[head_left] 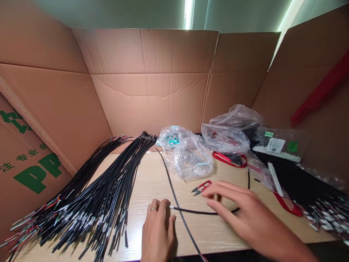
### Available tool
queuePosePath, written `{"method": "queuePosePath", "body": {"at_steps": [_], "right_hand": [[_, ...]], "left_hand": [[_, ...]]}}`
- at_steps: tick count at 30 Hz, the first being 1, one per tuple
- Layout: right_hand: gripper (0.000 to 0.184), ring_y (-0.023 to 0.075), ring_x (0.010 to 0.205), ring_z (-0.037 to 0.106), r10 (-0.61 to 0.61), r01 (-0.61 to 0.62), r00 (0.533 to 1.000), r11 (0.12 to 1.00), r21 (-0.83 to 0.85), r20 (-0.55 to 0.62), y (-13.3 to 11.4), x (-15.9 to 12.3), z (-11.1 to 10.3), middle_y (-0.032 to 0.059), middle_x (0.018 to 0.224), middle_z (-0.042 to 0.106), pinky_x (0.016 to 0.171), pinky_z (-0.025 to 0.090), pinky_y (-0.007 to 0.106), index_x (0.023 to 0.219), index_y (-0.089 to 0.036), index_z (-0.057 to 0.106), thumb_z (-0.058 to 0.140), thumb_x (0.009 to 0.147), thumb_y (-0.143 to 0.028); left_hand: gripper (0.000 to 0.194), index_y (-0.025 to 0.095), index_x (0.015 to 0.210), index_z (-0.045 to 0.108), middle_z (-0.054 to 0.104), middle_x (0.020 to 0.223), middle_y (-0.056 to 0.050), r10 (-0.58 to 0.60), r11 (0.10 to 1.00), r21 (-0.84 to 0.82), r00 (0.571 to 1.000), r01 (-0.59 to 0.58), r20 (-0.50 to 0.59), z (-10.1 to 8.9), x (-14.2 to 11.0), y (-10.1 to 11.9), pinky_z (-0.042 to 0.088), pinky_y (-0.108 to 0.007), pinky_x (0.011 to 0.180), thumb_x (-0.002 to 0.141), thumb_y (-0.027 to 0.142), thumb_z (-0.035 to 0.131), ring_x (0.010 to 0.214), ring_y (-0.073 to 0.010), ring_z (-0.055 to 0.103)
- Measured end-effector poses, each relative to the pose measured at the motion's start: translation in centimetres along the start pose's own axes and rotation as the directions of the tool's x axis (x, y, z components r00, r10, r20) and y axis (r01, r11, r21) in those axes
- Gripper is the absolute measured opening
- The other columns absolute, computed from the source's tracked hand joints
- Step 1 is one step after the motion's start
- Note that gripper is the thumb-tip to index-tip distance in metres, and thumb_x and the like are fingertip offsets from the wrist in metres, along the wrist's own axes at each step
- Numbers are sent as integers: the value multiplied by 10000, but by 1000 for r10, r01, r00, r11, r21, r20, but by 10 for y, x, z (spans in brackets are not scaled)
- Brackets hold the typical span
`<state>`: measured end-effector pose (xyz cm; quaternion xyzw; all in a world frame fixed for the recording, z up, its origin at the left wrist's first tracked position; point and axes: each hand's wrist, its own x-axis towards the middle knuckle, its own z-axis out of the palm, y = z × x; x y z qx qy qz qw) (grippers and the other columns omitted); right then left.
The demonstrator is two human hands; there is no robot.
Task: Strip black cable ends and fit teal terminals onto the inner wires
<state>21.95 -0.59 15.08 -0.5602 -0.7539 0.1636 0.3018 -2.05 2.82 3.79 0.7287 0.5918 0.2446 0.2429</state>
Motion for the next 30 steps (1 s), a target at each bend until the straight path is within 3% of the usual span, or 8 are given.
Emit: {"method": "queuePosePath", "body": {"at_steps": [4, 7, 11, 15, 21, 26, 30], "right_hand": [[319, 236, 1151, 572, 22, 5, 975, 993, -121, 222, 48, 42, 35, 100, 1186, 648, 995, 457, 355, 1208, -205, 677, 507, 959, -101], [286, 251, 1107, 536, 49, 8, 959, 980, -198, 281, 78, 55, 54, 91, 1112, 637, 932, 433, 357, 1053, -202, 683, 508, 892, -44], [215, 243, 996, 520, 53, 5, 954, 981, -193, 297, 93, 60, 60, 85, 1030, 633, 849, 401, 348, 907, -183, 601, 541, 815, 2], [214, 225, 885, 510, 51, -9, 951, 990, -139, 304, 96, 61, 58, 55, 875, 618, 803, 369, 343, 782, -194, 484, 552, 785, 9], [172, 164, 781, 540, 59, -66, 974, 998, 24, 218, 84, 57, 53, 17, 845, 555, 727, 409, 281, 831, -222, 374, 431, 941, -103], [205, 126, 682, 545, 62, -86, 995, 933, 350, 80, 46, 70, 35, -19, 815, 565, 675, 436, 264, 906, -246, 299, 255, 1089, -327], [229, 123, 672, 509, 1, 23, 999, 887, 461, -52, 12, 100, 9, -35, 807, 577, 678, 425, 270, 1095, -240, 403, 331, 1090, -457]], "left_hand": [[195, 183, 894, 602, 582, 1001, -109, 38, 999, -39, 994, -34, 102, -18, 20, 7, 400, -378, 790, 912, 136, 413, 927, -277, 563], [176, 183, 829, 568, 602, 958, -108, 78, 993, -98, 987, -65, 138, -27, 29, 10, 378, -358, 775, 894, 112, 420, 919, -272, 553], [153, 196, 798, 520, 605, 786, -43, 115, 970, -234, 978, -73, 172, -47, 42, 20, 363, -300, 681, 938, 244, 482, 728, -204, 532], [216, 174, 810, 568, 603, 789, -35, 142, 923, -379, 974, -67, 176, -73, 60, 40, 379, -272, 646, 928, 354, 543, 694, -173, 522], [294, 166, 863, 587, 555, 765, -6, 222, 815, -567, 968, -118, 117, -102, 81, 64, 384, -236, 603, 916, 453, 623, 676, -140, 482], [287, 153, 855, 618, 536, 717, 13, 301, 652, -726, 953, -218, -17, -128, 102, 84, 379, -221, 613, 911, 422, 700, 640, -111, 451], [236, 144, 897, 669, 544, 737, 10, 345, 519, -795, 928, -313, -141, -144, 122, 107, 381, -219, 640, 913, 373, 726, 663, -100, 449]]}}
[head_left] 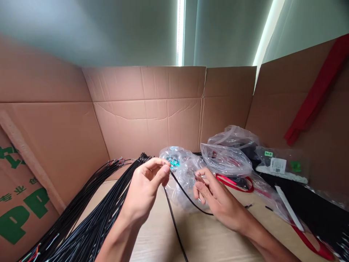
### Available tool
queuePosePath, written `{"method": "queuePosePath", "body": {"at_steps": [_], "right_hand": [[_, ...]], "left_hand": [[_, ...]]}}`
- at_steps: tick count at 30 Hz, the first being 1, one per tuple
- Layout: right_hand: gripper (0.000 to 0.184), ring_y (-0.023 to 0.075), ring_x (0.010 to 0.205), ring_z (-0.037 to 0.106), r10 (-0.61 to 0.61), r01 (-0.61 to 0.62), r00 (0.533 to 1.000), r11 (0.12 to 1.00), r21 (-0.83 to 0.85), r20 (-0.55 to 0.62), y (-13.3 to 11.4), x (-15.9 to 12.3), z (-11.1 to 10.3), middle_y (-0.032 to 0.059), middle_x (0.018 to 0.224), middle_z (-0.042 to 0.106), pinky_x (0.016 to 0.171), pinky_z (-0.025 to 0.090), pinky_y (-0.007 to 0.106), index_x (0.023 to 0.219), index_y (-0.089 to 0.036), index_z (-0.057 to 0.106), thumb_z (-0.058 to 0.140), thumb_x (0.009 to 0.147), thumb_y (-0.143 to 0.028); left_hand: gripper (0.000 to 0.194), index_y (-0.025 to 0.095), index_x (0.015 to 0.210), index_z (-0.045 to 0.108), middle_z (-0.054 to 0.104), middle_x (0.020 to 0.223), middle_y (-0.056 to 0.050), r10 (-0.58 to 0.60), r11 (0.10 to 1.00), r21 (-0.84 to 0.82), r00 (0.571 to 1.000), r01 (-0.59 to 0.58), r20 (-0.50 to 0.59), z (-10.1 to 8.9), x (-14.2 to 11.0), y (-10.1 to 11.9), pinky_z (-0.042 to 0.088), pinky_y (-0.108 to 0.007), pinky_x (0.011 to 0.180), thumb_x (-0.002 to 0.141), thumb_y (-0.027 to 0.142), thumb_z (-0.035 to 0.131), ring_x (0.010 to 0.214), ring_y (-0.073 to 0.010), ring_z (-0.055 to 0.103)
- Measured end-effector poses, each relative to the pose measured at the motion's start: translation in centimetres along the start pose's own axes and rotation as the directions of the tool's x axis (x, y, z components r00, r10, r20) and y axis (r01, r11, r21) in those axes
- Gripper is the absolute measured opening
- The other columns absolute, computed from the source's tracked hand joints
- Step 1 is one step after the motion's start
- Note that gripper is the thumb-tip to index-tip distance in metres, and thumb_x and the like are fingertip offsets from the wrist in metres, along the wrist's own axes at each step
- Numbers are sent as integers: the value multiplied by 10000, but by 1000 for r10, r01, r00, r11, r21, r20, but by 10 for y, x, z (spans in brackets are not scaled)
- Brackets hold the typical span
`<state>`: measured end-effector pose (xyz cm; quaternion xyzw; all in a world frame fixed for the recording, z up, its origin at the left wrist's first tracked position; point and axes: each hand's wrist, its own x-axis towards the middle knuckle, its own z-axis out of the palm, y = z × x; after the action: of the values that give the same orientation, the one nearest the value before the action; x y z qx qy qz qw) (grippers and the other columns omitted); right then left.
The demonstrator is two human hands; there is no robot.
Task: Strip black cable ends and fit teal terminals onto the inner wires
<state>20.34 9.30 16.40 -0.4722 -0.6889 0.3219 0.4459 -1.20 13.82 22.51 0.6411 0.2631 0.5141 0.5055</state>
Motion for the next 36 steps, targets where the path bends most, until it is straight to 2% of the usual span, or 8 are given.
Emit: {"method": "queuePosePath", "body": {"at_steps": [5, 11, 15, 17, 24, 27, 30, 36], "right_hand": [[387, 129, 754, 541, -204, 211, 975, 975, 68, -88, -46, 45, -14, -1, 815, 582, 733, 447, 271, 939, -207, 554, 337, 1088, -491], [373, 113, 720, 505, -280, 288, 932, 958, 3, -231, -76, 64, -16, -22, 765, 496, 714, 420, 255, 905, -213, 561, 367, 1087, -476], [354, 123, 765, 540, -242, 273, 920, 960, 61, -309, -72, 72, -18, -5, 814, 551, 727, 445, 253, 985, -224, 612, 402, 1072, -495], [374, 120, 723, 532, -202, 242, 913, 968, 72, -355, -67, 76, -22, -4, 789, 548, 673, 440, 248, 990, -221, 628, 412, 1063, -517], [301, 156, 761, 673, -149, 180, 948, 980, 86, -282, -49, 84, -23, 20, 791, 696, 733, 536, 265, 1051, -210, 660, 544, 1013, -485], [274, 165, 598, 663, -86, 118, 982, 976, 186, -170, -44, 89, -16, -15, 598, 651, 645, 558, 287, 1078, -209, 644, 589, 992, -463], [214, 140, 516, 595, -55, 94, 979, 976, 196, -197, -42, 92, -12, -41, 545, 568, 528, 513, 253, 926, -213, 645, 658, 948, -425], [216, 120, 588, 611, -88, 129, 975, 971, 200, -204, -46, 94, -14, -18, 671, 631, 581, 501, 240, 816, -207, 650, 624, 972, -353]], "left_hand": [[181, 165, 945, 649, 660, 937, -41, 134, 964, -222, 988, -148, -78, 20, 27, 10, 463, -241, 789, 922, 327, 727, 875, -144, 601], [227, 191, 1151, 575, 585, 684, 22, 81, 917, -395, 996, -62, 32, 40, 38, 7, 443, -201, 655, 1018, 376, 575, 634, -98, 528], [214, 165, 1080, 631, 649, 971, -68, 90, 926, -374, 991, -48, 95, 38, 44, -2, 461, -263, 878, 1037, 345, 523, 894, -150, 571], [231, 158, 1013, 671, 643, 1021, -74, 72, 957, -288, 993, -42, 95, 35, 47, -8, 446, -242, 855, 1026, 351, 545, 899, -149, 549], [330, 191, 938, 581, 457, 633, 34, -78, 989, -117, 986, 95, 146, 35, 48, -25, 374, -220, 606, 1019, 498, 492, 594, -125, 391], [422, 189, 812, 602, 535, 743, -15, -106, 994, 13, 991, 105, 87, 36, 50, -28, 450, -225, 719, 989, 560, 503, 735, -156, 497], [440, 203, 854, 672, 644, 885, -54, -108, 992, 68, 994, 106, 34, 35, 51, -32, 490, -266, 880, 950, 610, 539, 916, -211, 578], [468, 201, 888, 662, 598, 806, -50, -175, 984, 25, 983, 176, -48, 36, 47, -44, 480, -260, 671, 920, 658, 565, 731, -183, 518]]}}
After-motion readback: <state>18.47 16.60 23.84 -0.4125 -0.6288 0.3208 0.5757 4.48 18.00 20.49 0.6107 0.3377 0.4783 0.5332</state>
